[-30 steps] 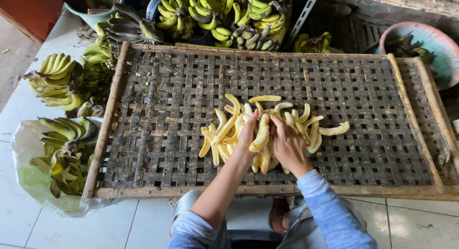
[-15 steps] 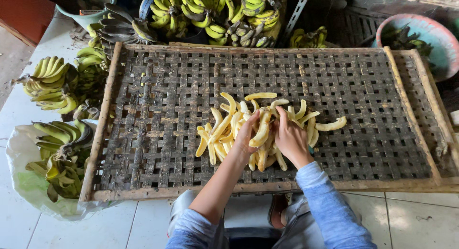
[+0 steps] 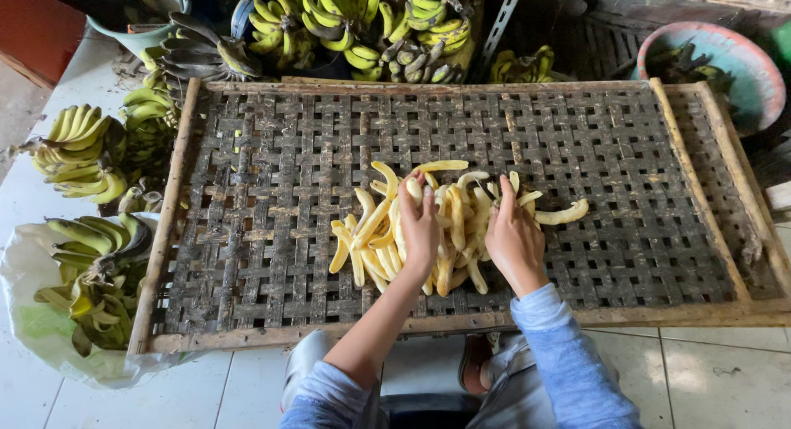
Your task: The person sits at a woven bamboo tray and peels small bananas with a small knife, one at a time. They trim the peel and tips, place the peeled banana into a growing pile, and arrange finished bananas into a neat stack at the far end of the tray.
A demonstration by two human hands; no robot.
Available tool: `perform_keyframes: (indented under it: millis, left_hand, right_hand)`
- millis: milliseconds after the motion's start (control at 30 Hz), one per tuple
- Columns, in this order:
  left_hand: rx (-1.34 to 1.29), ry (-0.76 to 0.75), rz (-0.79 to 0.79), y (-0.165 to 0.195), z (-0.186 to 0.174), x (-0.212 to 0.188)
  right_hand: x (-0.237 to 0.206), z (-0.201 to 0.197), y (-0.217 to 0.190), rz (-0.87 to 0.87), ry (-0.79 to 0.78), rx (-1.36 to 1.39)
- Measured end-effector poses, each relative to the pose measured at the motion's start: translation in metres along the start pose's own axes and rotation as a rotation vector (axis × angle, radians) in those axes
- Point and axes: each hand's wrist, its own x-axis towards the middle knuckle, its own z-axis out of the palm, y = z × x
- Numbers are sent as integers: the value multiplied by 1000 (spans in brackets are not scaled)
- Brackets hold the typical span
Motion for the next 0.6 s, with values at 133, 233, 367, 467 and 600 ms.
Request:
perform_keyframes:
  millis: [133, 233, 367, 467, 600]
  left_hand:
    - [-453, 8, -114, -3, -9, 15]
    - [-627, -14, -52, -12, -13, 15]
    - [-594, 70, 17, -6, -15, 18]
    - [-443, 91, 202, 18, -21, 26]
    - [-544, 189, 35, 48, -29, 25]
  right_hand:
    - [-7, 18, 1, -209, -16, 477]
    - [-17, 44, -2, 21, -300, 991]
    - [-29, 61, -14, 81, -378, 1121]
    - [-39, 49, -32, 8, -402, 1122]
    - [-56, 17, -63, -233, -239, 917]
